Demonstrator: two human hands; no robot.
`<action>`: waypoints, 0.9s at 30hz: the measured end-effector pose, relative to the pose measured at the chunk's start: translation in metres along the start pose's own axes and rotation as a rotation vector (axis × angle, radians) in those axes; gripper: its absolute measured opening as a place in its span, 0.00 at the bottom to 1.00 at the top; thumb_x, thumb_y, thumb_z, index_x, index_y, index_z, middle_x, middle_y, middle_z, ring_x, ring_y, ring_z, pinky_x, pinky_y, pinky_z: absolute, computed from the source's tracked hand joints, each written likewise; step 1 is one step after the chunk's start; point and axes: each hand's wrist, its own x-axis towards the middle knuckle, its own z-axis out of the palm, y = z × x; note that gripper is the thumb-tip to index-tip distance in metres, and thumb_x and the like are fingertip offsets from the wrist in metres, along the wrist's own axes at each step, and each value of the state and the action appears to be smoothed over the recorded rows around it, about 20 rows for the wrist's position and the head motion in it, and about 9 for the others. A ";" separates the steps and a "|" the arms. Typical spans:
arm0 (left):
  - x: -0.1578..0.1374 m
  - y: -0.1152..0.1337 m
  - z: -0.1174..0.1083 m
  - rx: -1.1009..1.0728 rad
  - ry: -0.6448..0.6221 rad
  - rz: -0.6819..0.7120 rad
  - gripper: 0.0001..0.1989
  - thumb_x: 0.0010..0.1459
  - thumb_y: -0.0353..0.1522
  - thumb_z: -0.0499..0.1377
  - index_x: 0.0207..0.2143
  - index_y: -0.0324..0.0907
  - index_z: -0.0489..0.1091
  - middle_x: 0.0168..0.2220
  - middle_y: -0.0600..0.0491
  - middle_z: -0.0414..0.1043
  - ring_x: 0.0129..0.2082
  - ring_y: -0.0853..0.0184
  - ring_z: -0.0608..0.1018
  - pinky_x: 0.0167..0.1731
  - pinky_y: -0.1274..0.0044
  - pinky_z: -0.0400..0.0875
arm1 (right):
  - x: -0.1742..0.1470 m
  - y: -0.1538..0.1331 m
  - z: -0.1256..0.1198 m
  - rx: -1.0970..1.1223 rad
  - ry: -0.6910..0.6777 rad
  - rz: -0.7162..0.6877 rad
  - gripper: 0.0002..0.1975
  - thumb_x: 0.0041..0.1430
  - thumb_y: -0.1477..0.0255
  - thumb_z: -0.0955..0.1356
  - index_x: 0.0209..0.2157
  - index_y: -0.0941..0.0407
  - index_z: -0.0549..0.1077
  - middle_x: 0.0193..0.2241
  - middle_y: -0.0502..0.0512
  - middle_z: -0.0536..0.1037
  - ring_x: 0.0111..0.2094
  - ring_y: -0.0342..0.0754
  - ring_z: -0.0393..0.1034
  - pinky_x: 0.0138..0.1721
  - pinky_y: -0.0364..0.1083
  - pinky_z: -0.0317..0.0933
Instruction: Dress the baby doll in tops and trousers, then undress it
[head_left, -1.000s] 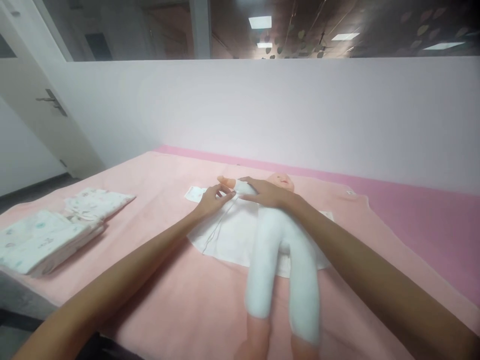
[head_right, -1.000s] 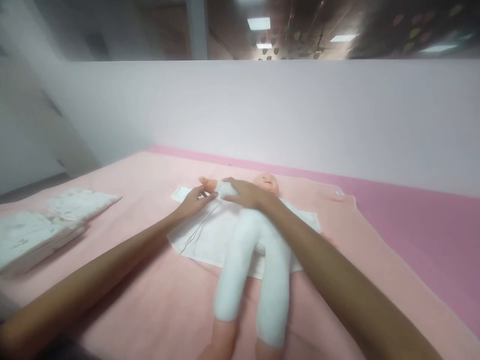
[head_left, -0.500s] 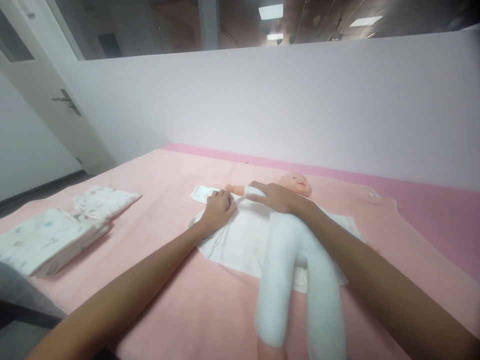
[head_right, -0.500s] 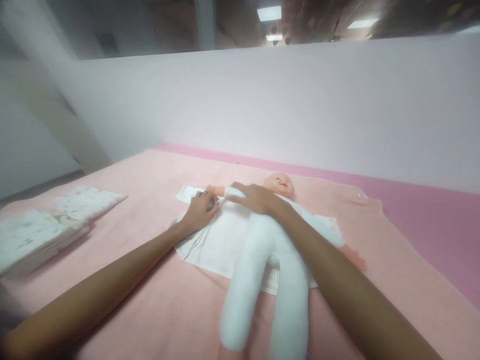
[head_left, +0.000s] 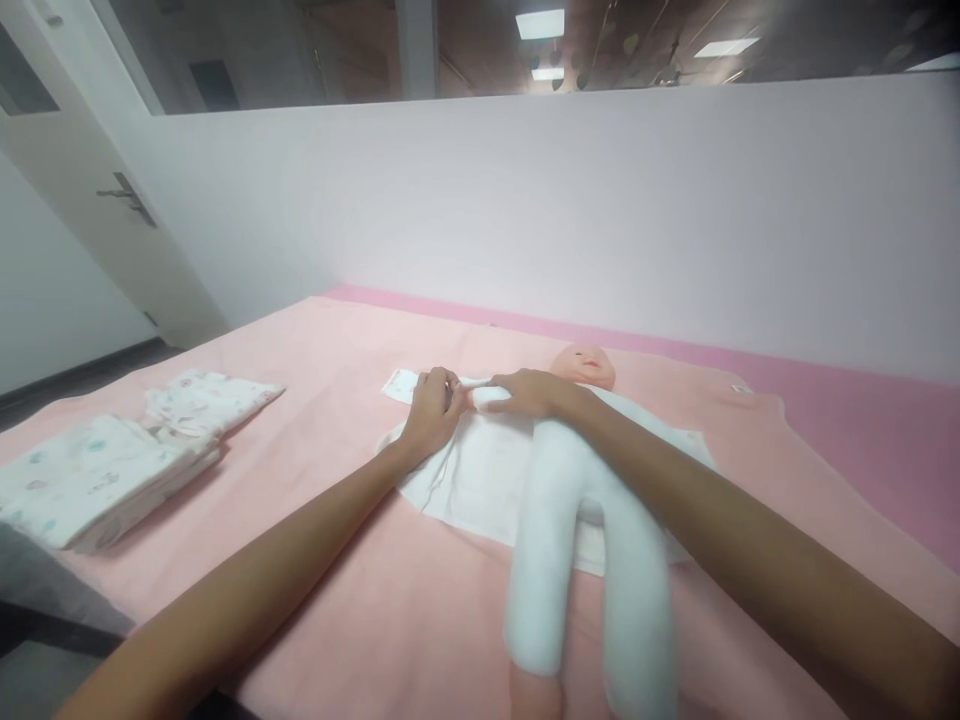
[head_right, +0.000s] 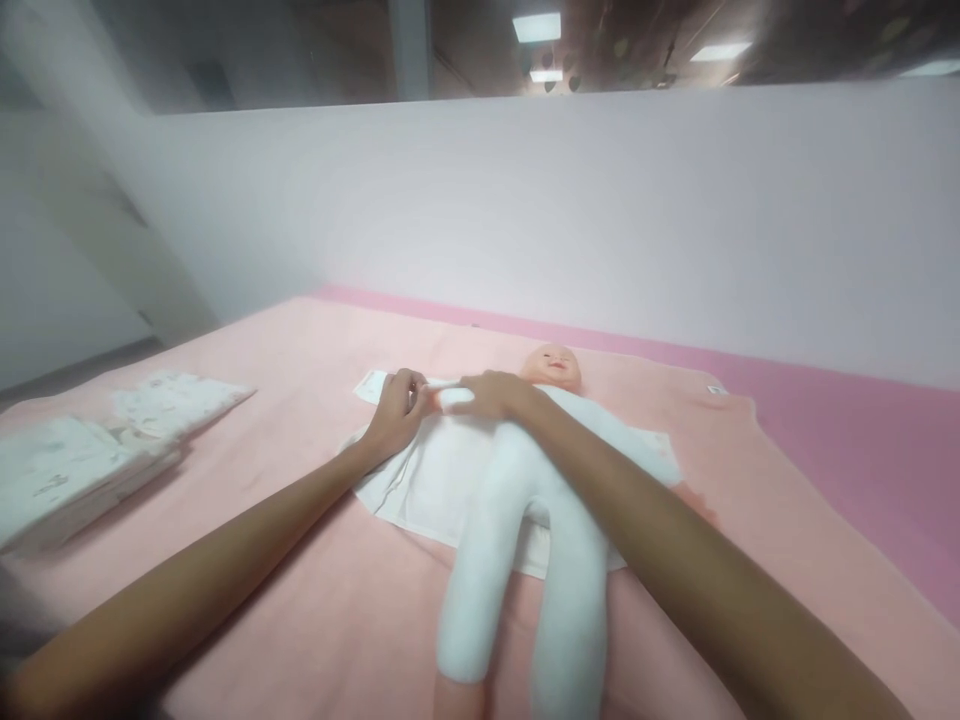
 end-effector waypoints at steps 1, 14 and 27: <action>0.000 0.001 0.000 0.011 -0.009 0.012 0.07 0.72 0.36 0.49 0.40 0.46 0.62 0.42 0.49 0.70 0.47 0.58 0.69 0.49 0.65 0.66 | -0.001 -0.001 0.001 0.007 0.022 -0.006 0.36 0.65 0.43 0.65 0.63 0.53 0.71 0.60 0.65 0.76 0.57 0.65 0.74 0.56 0.57 0.66; -0.003 0.006 -0.002 0.083 -0.087 -0.024 0.09 0.67 0.41 0.57 0.44 0.47 0.65 0.47 0.48 0.74 0.50 0.53 0.72 0.51 0.62 0.67 | -0.177 0.119 0.037 0.106 0.575 0.235 0.34 0.57 0.60 0.69 0.66 0.48 0.67 0.62 0.61 0.74 0.59 0.68 0.71 0.53 0.64 0.71; 0.006 0.012 -0.014 -0.098 -0.116 -0.106 0.07 0.67 0.40 0.54 0.41 0.47 0.65 0.47 0.52 0.77 0.44 0.61 0.78 0.45 0.68 0.72 | -0.155 0.077 0.022 0.385 0.449 0.286 0.17 0.60 0.52 0.70 0.45 0.48 0.74 0.44 0.58 0.83 0.42 0.63 0.79 0.37 0.55 0.70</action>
